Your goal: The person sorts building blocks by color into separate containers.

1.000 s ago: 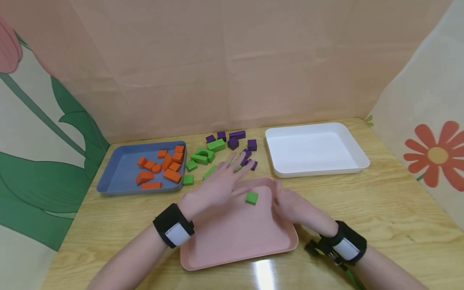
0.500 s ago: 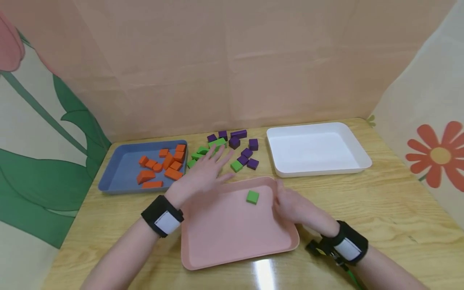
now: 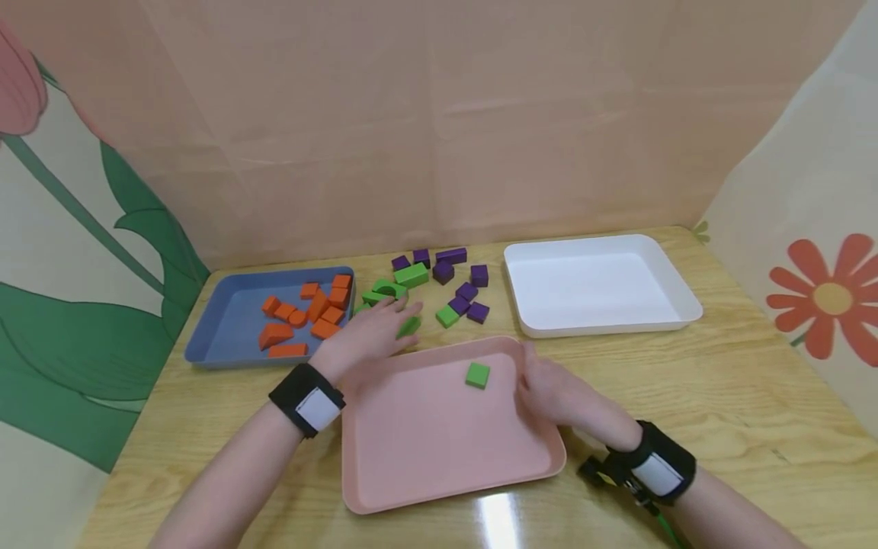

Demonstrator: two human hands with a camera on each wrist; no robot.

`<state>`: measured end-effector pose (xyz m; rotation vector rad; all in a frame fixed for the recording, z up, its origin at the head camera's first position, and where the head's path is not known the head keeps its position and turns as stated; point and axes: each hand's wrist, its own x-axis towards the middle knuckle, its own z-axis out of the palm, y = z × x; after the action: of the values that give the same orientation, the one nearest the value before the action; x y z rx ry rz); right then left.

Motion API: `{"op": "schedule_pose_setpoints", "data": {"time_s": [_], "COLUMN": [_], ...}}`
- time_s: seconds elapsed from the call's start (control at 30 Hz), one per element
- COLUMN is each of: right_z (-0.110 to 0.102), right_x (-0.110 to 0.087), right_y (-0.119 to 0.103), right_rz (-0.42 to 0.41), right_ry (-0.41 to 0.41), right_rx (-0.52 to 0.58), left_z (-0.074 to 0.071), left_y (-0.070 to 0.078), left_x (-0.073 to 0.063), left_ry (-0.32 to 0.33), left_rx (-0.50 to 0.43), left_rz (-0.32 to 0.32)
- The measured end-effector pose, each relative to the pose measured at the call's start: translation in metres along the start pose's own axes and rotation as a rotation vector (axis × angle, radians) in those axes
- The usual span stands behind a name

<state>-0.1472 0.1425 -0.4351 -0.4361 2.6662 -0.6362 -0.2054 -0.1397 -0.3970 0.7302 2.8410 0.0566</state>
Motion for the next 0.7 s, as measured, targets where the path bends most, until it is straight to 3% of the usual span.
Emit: {"op": "schedule_pose_setpoints", "data": {"time_s": [0.23, 0.5, 0.7], "right_z": [0.000, 0.000, 0.000], "right_x": [-0.001, -0.001, -0.001], "right_y": [0.001, 0.001, 0.001], "right_rz": [-0.014, -0.040, -0.046], "right_ry": [0.012, 0.041, 0.038], "right_rx": [0.018, -0.026, -0.020], "left_z": [0.004, 0.011, 0.009], "left_y": [0.002, 0.002, 0.003], "left_x": [0.008, 0.011, 0.012], "left_ry": [0.030, -0.037, 0.077], "left_rx": [0.063, -0.029, -0.075], "left_rz": [0.032, 0.000, -0.006]}}
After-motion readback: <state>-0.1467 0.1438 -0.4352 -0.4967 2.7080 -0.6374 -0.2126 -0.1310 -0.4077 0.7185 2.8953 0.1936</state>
